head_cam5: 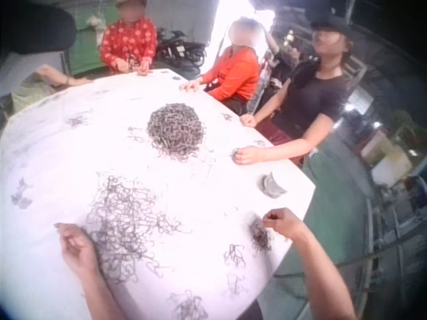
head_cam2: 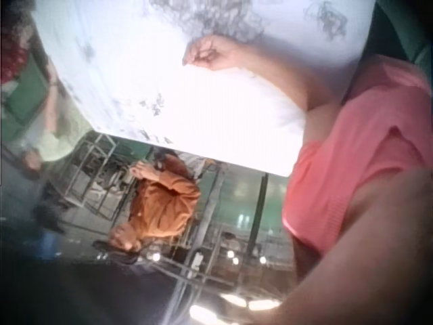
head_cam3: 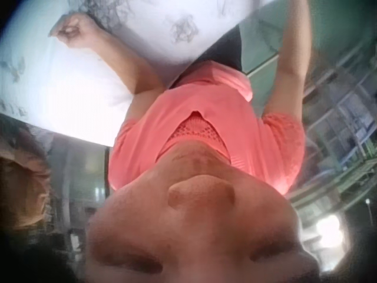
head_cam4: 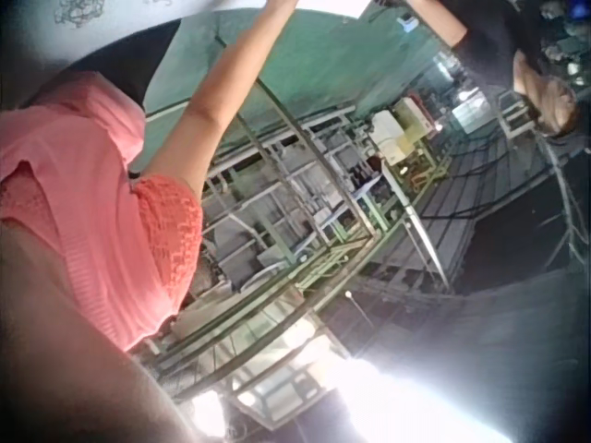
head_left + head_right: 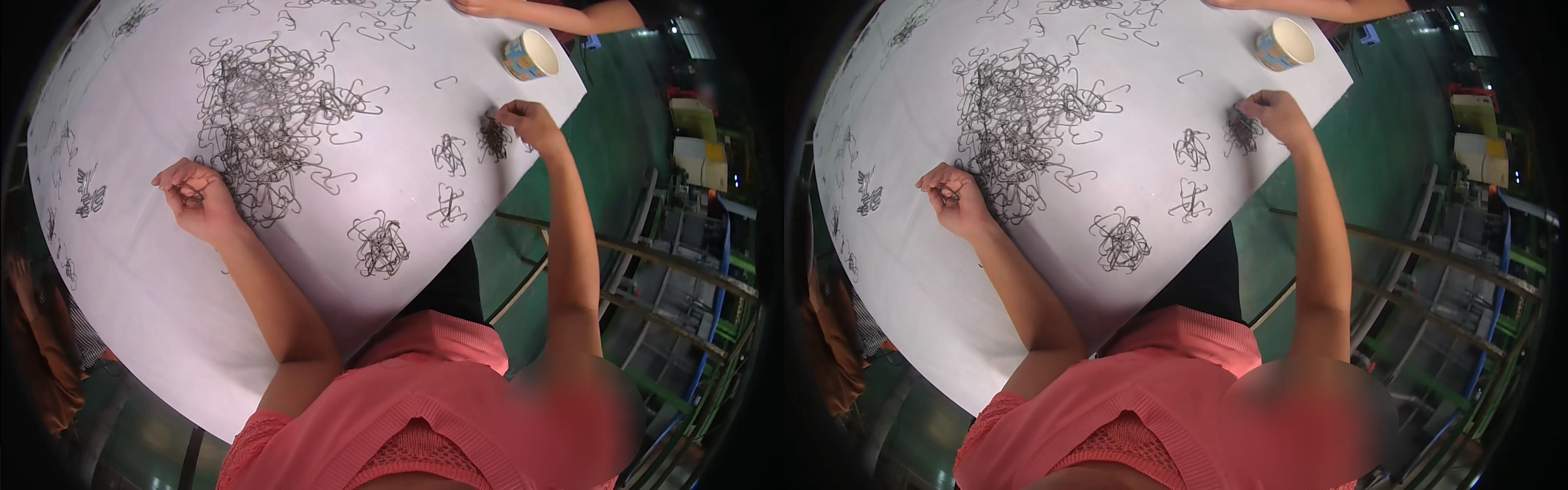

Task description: The person sits at a large white table and arranges small metal wire hooks into specific shapes and clusters. They pick up individual hooks and place them onto the table surface, forming patterns alongside other workers who are also arranging hooks.

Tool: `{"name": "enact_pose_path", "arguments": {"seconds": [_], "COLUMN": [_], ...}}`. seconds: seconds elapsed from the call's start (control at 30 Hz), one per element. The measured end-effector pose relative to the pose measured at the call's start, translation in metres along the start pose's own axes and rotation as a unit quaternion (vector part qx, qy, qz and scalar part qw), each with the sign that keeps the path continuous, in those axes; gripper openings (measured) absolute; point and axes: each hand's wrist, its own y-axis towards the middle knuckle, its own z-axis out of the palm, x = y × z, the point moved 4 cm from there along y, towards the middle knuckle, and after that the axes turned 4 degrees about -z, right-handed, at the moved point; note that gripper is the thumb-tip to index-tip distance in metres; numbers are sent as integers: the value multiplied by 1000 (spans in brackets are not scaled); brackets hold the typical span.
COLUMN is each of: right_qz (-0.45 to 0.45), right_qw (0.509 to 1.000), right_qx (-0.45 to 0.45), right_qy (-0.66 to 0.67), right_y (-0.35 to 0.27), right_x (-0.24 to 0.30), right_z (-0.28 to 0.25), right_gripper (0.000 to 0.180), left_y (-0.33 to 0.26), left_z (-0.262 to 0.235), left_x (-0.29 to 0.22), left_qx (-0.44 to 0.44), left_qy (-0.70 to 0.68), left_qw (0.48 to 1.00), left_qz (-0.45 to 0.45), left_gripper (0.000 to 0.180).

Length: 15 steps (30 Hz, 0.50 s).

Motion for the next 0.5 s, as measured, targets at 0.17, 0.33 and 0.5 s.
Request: {"name": "enact_pose_path", "arguments": {"seconds": [0.17, 0.33, 0.5], "right_qz": [-43, -144, -203], "right_qw": [998, 987, 970], "right_qx": [-37, -5, -36], "right_qy": [30, 70, -126], "right_y": [-25, -52, -70], "right_x": [6, 45, 69], "right_z": [22, 65, 81], "right_gripper": [20, 7, 10], "left_y": [0, -5, -6], "left_z": [1, 3, 6], "left_x": [-6, 2, 1], "left_qx": [-5, -16, -14], "left_qy": [-7, -10, -30], "left_qw": [1000, 1000, 999], "left_qz": [1, -3, 6], "left_gripper": [15, 15, 16]}}
